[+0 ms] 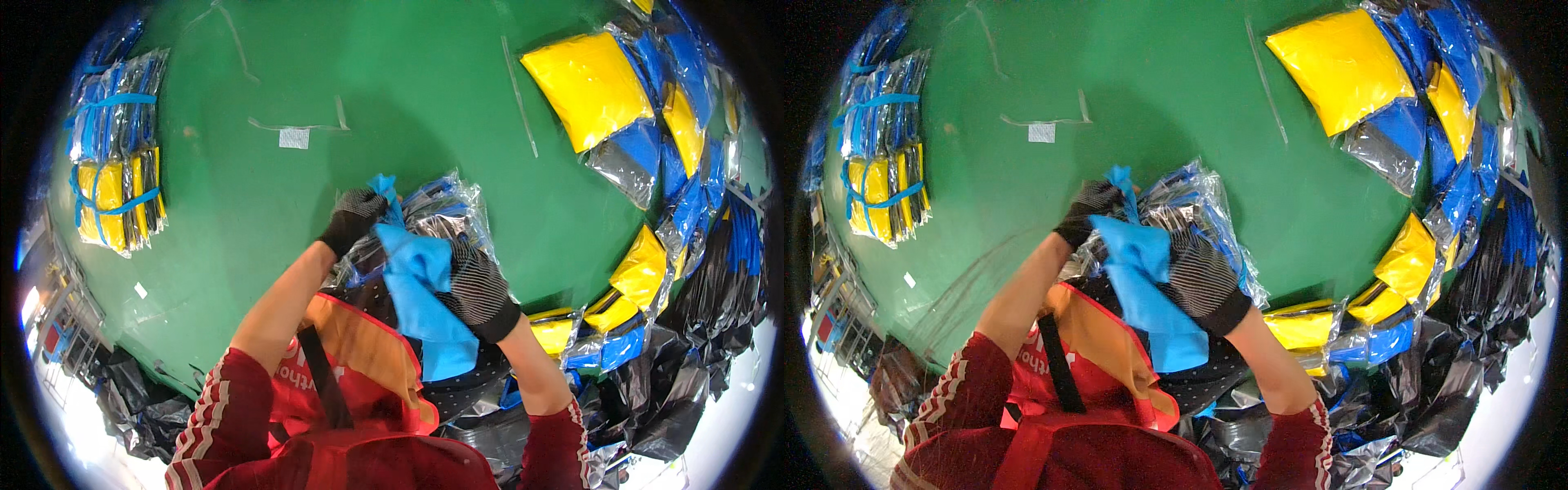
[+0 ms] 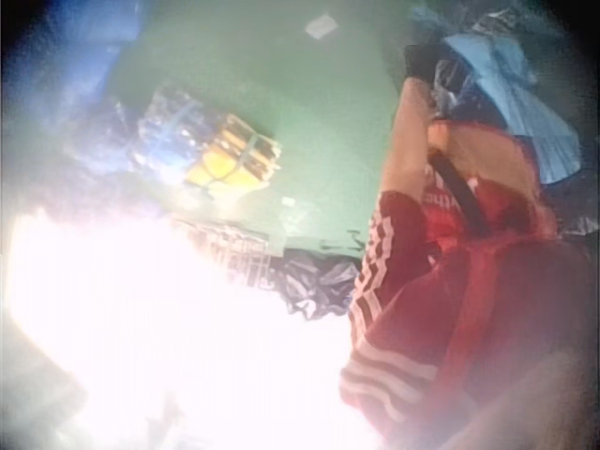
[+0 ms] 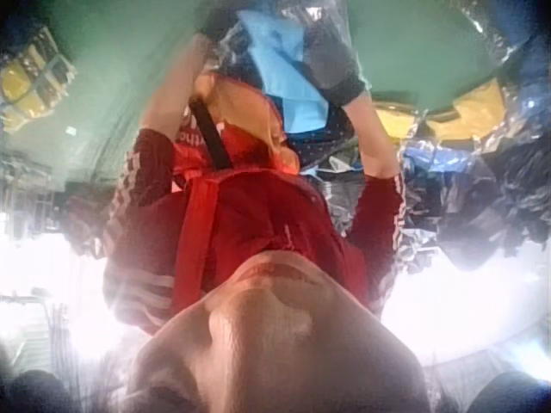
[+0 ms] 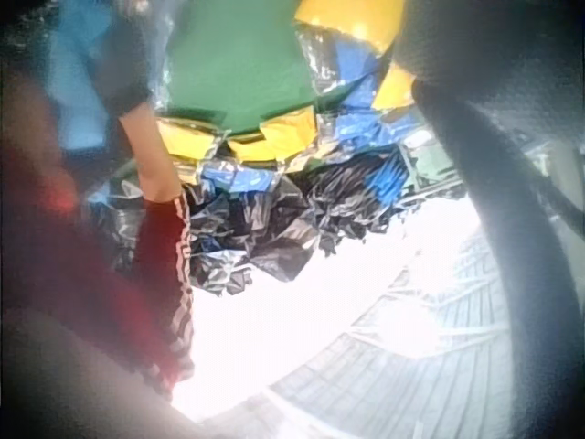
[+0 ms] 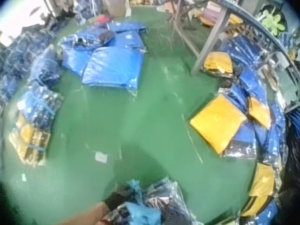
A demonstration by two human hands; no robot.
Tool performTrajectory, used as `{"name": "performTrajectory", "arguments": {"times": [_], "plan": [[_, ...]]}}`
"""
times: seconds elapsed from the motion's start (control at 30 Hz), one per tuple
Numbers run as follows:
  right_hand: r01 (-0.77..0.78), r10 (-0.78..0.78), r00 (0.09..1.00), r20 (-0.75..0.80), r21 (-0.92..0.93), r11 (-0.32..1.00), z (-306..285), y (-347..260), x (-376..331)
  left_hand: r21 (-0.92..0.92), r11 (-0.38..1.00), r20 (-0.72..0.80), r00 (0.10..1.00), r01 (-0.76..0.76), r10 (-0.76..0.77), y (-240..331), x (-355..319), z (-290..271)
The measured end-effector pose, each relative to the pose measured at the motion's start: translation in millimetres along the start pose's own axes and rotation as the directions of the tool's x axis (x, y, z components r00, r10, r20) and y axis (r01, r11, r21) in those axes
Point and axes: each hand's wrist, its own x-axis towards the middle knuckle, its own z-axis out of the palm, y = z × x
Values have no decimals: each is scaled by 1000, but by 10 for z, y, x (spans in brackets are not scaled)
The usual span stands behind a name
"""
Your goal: The person gathers yellow and blue plastic-wrapped packages on a green floor, stacks them, and secures each stack with a blue strap. They use scissors to cut the strap and place the finished bundles aside. The process repeats for multiple stacks.
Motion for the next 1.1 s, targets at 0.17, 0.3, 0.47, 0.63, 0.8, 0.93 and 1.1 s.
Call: {"name": "performTrajectory", "arguments": {"times": [0.17,0.3,0.47,0.63,0.8,0.93,1.1], "plan": [[44,-35,998,-49,191,981,466,-215,356,-631,732,186,966,256,-178,-173,93,-101],[-174,210,965,-159,213,961,602,-384,507,326,911,-59,957,-252,285,-638,448,86],[-126,138,944,-300,57,990,603,-465,325,836,453,161,928,-309,336,-826,705,80],[-52,93,977,-194,205,977,593,-273,168,857,501,-198,976,125,95,-587,608,51],[-39,126,973,-196,394,918,266,-58,-8,724,687,-109,994,59,30,-295,517,215],[26,73,951,-302,311,950,20,49,42,204,967,-188,975,156,-117,-143,310,271],[253,-118,890,-440,263,931,-63,388,853,-579,812,-74,987,74,-143,-101,-7,163]]}}
